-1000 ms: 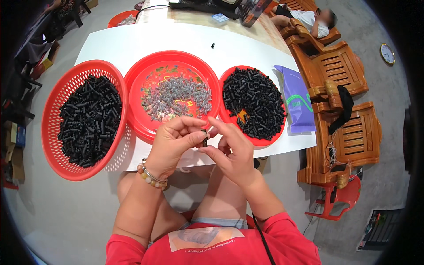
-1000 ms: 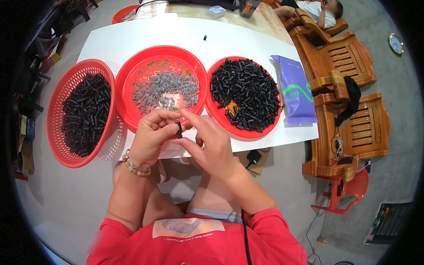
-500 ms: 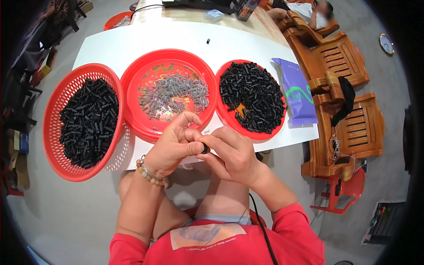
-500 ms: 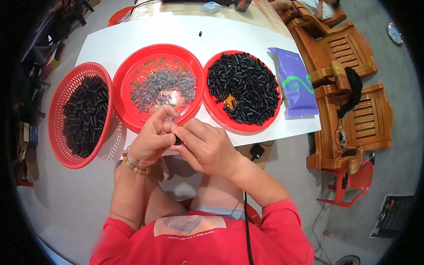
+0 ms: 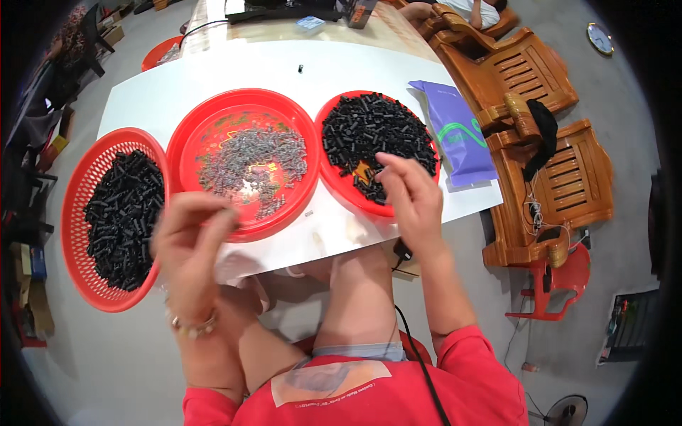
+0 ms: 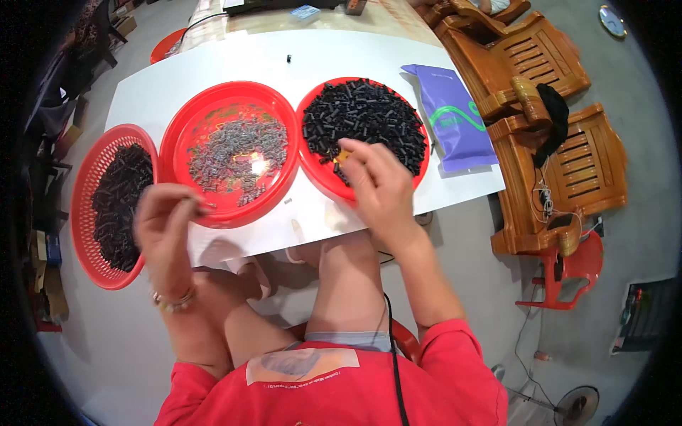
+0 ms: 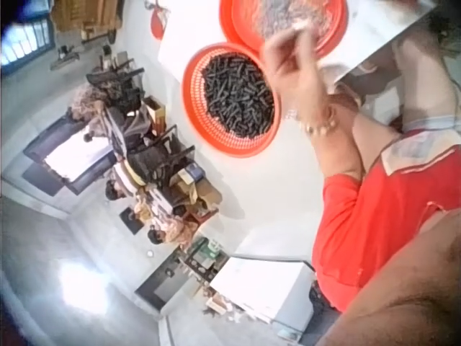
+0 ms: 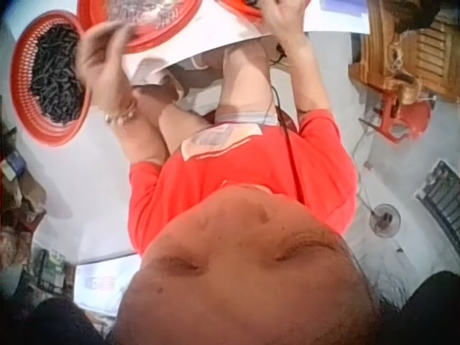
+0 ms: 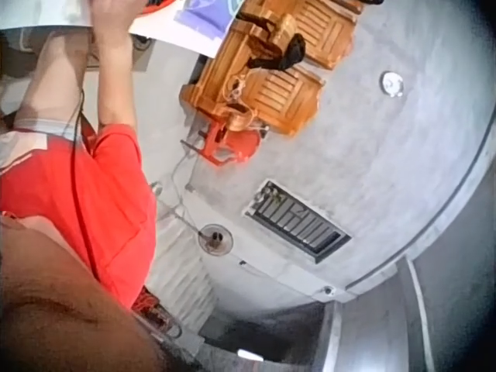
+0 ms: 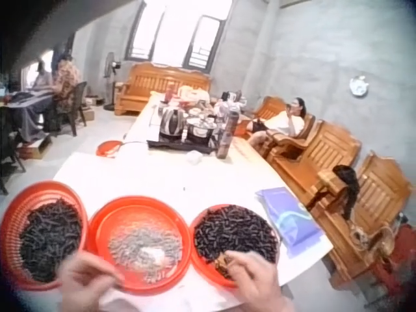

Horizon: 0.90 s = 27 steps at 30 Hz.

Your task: Assembling small black plastic components by inserting metal rings into them at a workshop table.

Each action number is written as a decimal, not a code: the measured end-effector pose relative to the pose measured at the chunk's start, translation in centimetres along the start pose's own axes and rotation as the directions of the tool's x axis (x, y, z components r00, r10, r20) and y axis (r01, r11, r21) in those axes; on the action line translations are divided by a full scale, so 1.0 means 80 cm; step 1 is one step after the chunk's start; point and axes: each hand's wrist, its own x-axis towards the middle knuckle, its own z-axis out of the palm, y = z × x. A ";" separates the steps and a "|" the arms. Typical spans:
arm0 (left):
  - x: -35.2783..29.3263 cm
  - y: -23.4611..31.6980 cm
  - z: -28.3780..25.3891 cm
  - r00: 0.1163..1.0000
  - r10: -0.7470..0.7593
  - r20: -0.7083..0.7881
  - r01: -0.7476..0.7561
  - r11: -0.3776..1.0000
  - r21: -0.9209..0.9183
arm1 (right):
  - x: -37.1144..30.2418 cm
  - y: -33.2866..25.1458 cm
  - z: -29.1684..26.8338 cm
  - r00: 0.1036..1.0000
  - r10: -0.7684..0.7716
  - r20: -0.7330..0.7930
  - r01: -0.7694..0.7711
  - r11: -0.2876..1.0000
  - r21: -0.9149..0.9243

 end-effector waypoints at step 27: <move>-0.013 -0.067 0.055 0.983 -0.040 0.178 0.001 0.976 0.218 | 0.001 0.028 0.032 0.926 0.313 0.212 -0.338 0.936 0.095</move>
